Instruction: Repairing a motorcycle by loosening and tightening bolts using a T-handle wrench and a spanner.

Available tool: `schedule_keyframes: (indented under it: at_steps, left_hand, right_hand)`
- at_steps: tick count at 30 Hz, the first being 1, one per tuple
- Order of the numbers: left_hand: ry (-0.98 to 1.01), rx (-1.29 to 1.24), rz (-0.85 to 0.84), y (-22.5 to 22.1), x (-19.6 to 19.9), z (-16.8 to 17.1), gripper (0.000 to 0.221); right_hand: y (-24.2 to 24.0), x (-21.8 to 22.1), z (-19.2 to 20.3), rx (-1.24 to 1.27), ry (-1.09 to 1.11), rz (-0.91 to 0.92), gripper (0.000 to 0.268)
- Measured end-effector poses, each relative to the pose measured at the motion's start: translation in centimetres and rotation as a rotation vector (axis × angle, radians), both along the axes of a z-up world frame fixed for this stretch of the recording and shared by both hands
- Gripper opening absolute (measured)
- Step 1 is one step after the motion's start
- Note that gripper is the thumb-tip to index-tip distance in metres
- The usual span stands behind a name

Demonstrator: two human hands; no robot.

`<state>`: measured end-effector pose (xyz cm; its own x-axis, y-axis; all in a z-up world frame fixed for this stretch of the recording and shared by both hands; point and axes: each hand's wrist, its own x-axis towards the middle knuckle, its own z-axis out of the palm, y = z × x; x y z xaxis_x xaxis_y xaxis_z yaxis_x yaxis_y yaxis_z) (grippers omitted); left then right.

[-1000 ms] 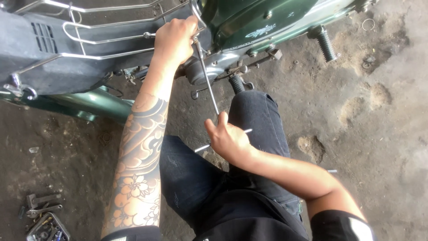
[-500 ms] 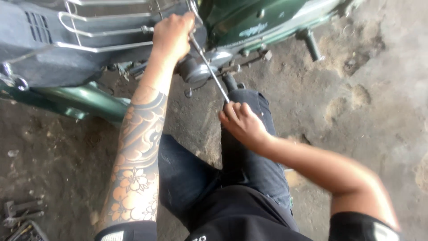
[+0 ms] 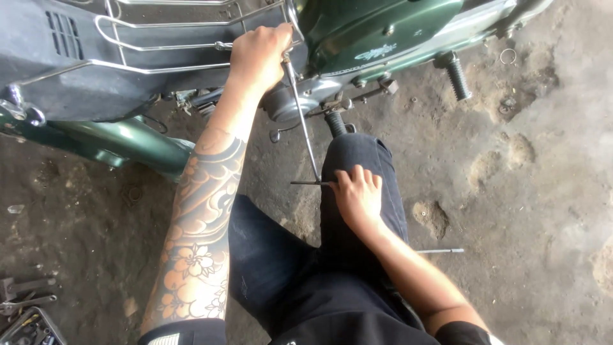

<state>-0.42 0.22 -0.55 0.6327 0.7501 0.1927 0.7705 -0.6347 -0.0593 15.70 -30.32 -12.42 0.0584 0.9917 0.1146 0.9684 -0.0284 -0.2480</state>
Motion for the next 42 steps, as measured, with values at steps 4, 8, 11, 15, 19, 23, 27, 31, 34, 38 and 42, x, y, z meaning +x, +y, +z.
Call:
schedule_keyframes:
  at_steps: [4,8,11,15,19,23,27,31,34,38,42]
  left_hand:
    - [-0.006,-0.020,-0.024,-0.3,-0.3,0.1,0.030]
    - [0.017,0.011,0.003,-0.2,-0.2,-0.4,0.033]
    - [0.013,-0.010,0.016,-0.1,-0.2,0.0,0.031]
    - [-0.001,-0.026,-0.015,0.1,-0.4,-0.4,0.030]
    - [-0.016,-0.007,-0.016,0.0,-0.4,-0.4,0.028]
    - [-0.004,-0.039,-0.020,0.2,-0.3,-0.5,0.031]
    - [-0.017,-0.054,-0.023,0.0,-0.5,-0.4,0.029]
    - [-0.032,-0.039,-0.033,0.2,-0.4,-0.3,0.027]
    - [-0.012,-0.066,-0.024,0.4,-0.6,-0.6,0.031]
    - [0.002,-0.067,-0.027,0.1,-0.5,0.0,0.031]
    - [0.015,-0.050,-0.049,0.4,-0.3,0.3,0.029]
  right_hand:
    - [1.7,0.9,0.2,0.209,-0.239,0.419,0.014]
    - [2.9,1.1,1.3,0.095,-0.415,0.609,0.015]
    - [4.0,1.6,1.8,0.130,-0.532,0.548,0.012]
    - [3.8,-0.1,1.5,0.031,-0.423,0.598,0.057]
    - [5.4,-3.4,-2.7,-0.183,-0.516,0.456,0.025]
    - [3.6,-5.3,-4.3,-0.337,-0.607,0.437,0.025]
    - [0.7,-2.4,-1.1,-0.141,-0.427,0.316,0.012]
    - [1.2,2.7,7.1,-0.195,0.348,0.277,0.031]
    - [0.2,3.0,7.8,0.395,0.943,0.107,0.025]
    - [2.0,0.1,1.7,0.528,1.586,-0.550,0.011]
    - [2.5,0.4,2.2,0.039,1.590,0.192,0.032]
